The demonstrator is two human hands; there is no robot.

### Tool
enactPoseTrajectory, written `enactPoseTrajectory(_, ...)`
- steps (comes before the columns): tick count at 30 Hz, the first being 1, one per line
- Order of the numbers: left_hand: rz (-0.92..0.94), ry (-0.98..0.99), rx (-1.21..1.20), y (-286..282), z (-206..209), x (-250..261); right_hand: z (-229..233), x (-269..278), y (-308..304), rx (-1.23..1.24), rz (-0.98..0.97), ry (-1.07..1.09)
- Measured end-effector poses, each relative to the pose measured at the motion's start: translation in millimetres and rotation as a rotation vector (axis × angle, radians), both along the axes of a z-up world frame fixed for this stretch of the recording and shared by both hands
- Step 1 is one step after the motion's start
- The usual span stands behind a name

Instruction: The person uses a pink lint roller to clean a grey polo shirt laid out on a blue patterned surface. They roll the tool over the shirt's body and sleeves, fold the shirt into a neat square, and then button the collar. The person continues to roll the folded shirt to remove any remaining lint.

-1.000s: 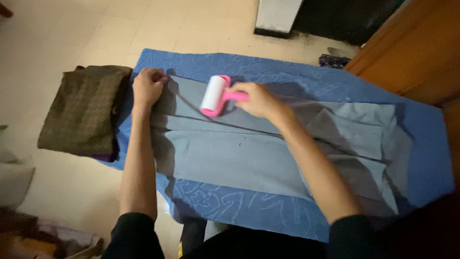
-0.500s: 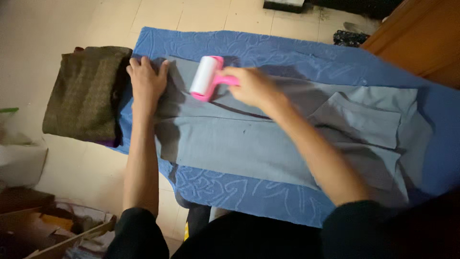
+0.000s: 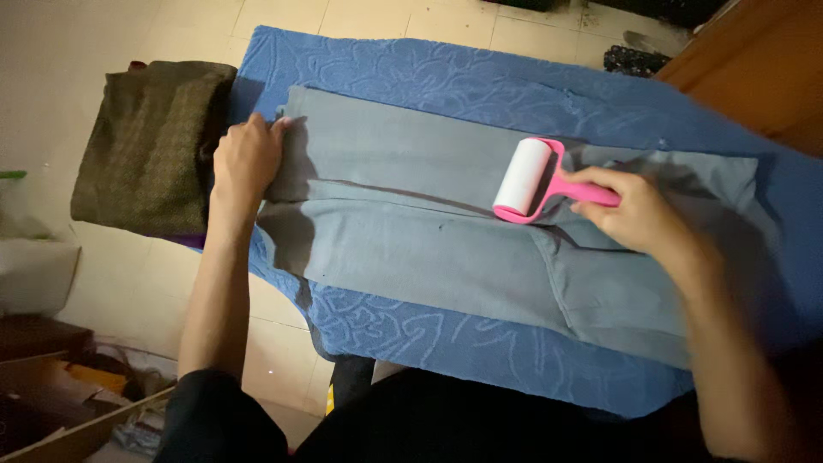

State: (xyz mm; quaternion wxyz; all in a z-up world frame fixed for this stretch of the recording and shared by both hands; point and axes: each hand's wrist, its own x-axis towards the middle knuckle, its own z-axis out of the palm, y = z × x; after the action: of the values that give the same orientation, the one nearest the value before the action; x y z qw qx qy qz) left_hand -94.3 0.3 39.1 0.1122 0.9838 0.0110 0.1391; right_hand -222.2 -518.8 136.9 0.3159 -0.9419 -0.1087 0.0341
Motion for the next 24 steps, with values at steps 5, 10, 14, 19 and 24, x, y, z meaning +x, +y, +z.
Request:
enactPoseTrajectory(5,0.064,0.017,-0.121,8,11,-44,-18,40,36,-0.014,0.085,0.039)
enactPoseTrajectory(10,0.05,-0.035,-0.258,0,9,-84,-40,103,125,0.124,0.35,-0.077)
enactPoseTrajectory(14,-0.009,-0.069,-0.433,11,-1,-87,-45,132,208,0.075,0.28,0.115)
enactPoseTrajectory(19,-0.085,-0.113,-0.449,33,-26,-74,-61,134,267,0.234,0.363,-0.282)
enactPoseTrajectory(24,-0.038,-0.071,-0.368,26,-17,-82,-61,111,246,0.121,0.279,-0.278)
